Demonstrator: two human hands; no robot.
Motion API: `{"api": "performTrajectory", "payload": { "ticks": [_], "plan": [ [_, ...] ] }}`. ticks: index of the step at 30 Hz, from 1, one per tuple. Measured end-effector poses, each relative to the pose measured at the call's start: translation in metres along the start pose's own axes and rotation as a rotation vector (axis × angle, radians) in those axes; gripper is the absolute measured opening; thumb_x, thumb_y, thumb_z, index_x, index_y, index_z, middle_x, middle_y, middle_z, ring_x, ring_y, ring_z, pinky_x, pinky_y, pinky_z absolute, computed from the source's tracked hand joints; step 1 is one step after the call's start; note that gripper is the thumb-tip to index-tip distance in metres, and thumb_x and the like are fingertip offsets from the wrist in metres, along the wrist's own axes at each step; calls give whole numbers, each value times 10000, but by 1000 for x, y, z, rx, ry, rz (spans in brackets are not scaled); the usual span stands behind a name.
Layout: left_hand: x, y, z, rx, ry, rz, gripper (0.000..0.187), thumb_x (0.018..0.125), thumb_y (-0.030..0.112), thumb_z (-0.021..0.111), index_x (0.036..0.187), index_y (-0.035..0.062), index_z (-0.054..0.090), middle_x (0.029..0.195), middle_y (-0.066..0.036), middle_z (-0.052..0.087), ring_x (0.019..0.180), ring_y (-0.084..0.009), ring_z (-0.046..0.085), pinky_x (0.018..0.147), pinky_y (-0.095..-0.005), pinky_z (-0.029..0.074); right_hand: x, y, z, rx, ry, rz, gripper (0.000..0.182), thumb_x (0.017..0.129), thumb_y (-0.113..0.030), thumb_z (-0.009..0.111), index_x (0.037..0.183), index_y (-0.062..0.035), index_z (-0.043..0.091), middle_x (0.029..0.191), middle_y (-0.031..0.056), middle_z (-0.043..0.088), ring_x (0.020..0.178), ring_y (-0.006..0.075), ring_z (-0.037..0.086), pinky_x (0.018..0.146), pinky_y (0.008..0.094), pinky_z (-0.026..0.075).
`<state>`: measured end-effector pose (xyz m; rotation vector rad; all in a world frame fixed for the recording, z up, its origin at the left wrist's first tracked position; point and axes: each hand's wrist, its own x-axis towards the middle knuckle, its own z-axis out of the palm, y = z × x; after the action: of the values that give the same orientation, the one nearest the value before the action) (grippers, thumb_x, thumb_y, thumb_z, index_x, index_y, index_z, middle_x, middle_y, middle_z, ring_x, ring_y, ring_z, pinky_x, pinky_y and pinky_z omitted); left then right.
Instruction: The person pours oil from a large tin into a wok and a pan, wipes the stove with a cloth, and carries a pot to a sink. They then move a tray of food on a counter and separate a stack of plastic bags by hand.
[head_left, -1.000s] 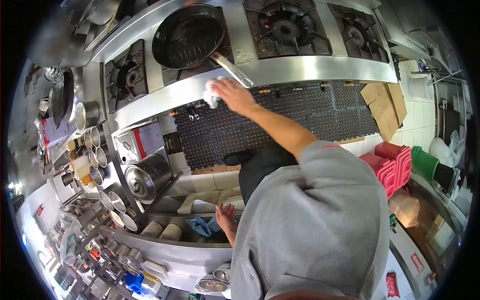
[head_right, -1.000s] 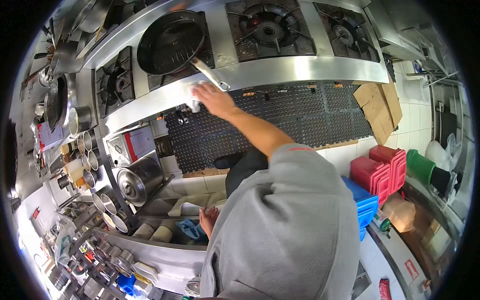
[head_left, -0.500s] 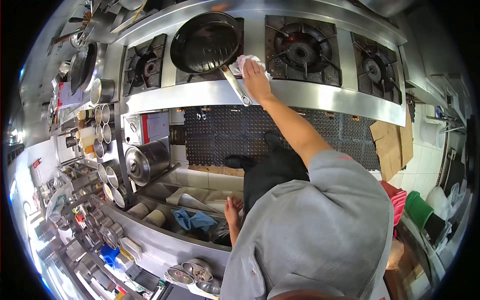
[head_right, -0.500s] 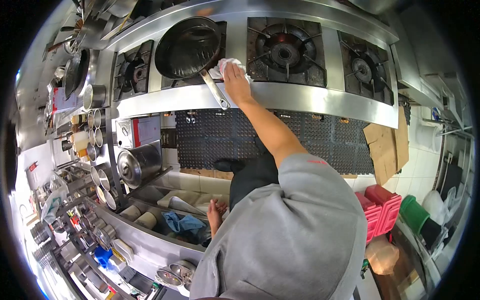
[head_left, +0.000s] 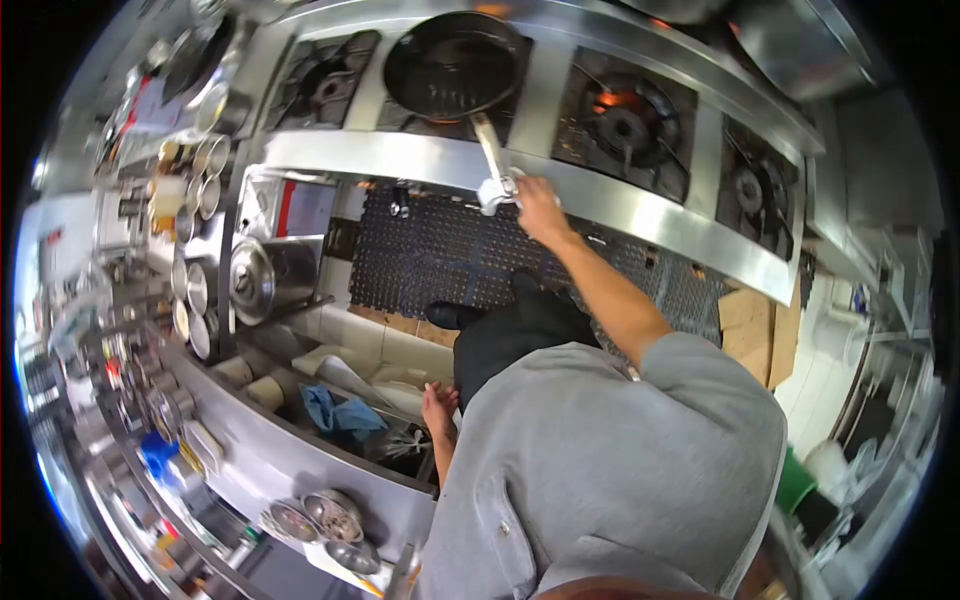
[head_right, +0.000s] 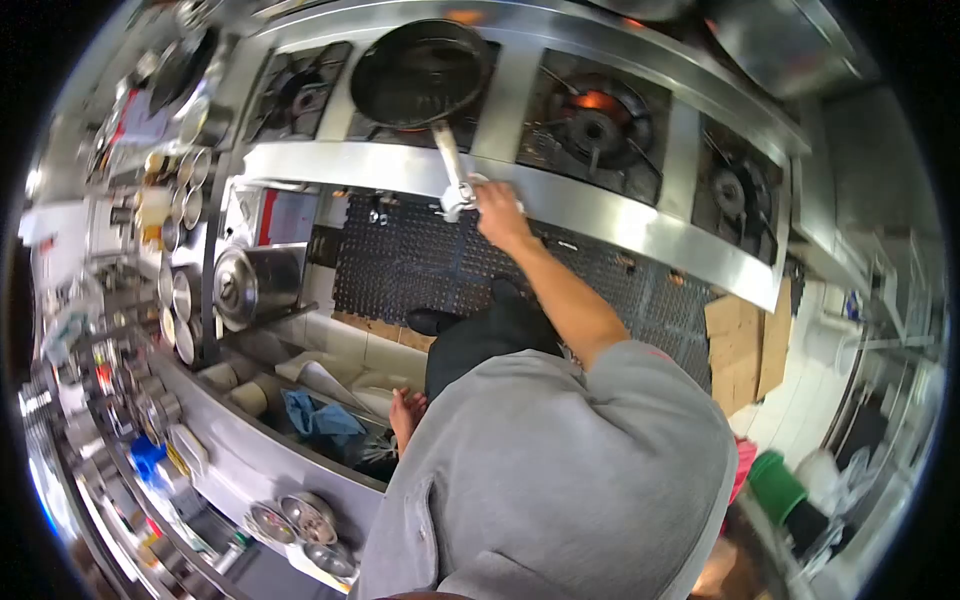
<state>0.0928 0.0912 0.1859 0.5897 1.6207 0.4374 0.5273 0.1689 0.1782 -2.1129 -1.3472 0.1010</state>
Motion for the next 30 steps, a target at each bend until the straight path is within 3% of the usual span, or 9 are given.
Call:
{"api": "performTrajectory", "payload": {
  "ticks": [2,5,9,10,12,16,20,28,30],
  "plan": [
    [9,-12,-9,-61,28,-5,488,920,453,431,1132,23,520,844,-113,617,697,-170,608,632,-266,483,5,18,-16,207,-9,-56,590,607,50,586,1179,-63,498,1135,156,519,980,349,524,836,420,444],
    [1,-12,-7,-65,97,34,466,918,444,441,1102,28,542,816,-95,617,650,-141,591,594,-252,473,18,36,-17,-55,176,-138,290,798,-100,530,1066,-3,582,900,170,629,917,341,570,801,416,437],
    [-2,-24,-16,-203,217,53,421,916,416,451,1052,35,567,763,-81,613,613,-126,568,549,-250,452,2,-10,-11,-177,139,-294,402,910,-206,445,1217,52,466,1265,224,461,1150,391,431,982,476,313],
    [-5,-28,-18,-249,230,65,413,915,409,453,1034,33,574,757,-84,613,610,-127,565,542,-252,448,-9,92,50,-390,181,-392,383,924,-197,408,1209,51,474,1248,240,466,1146,393,432,969,481,330],
    [-9,-39,-21,-292,303,54,420,913,413,455,1010,24,580,752,-88,614,608,-128,564,543,-254,447,-6,12,16,-493,-131,-67,386,900,-166,411,1234,17,475,1224,235,480,1131,401,439,952,472,349],
    [0,-50,-26,-228,400,123,432,894,418,486,925,3,601,735,-97,622,639,-172,584,606,-300,462,-27,-4,66,-172,-163,-541,391,825,-37,455,1211,-8,509,1186,176,516,1106,334,468,938,432,355],
    [-14,-44,-44,-227,533,172,371,870,383,535,929,28,625,761,-103,634,728,-215,609,674,-333,463,-43,-188,93,426,-763,-564,438,709,24,547,1144,-21,556,1046,158,576,982,316,547,869,358,422],
    [-145,8,-119,-357,562,332,284,891,252,545,1069,39,604,956,-76,640,866,-145,583,795,-272,449,-132,-517,85,743,-1651,-1378,413,783,-41,588,1191,-52,523,1027,164,548,943,326,542,804,369,449],
    [-210,25,-144,-616,700,405,229,904,200,528,1028,27,614,930,-54,647,862,-146,581,803,-280,450,-177,-549,88,920,-1411,-1666,491,852,-221,569,1298,-85,414,1140,235,480,1042,395,473,859,430,422]
  ]
}}
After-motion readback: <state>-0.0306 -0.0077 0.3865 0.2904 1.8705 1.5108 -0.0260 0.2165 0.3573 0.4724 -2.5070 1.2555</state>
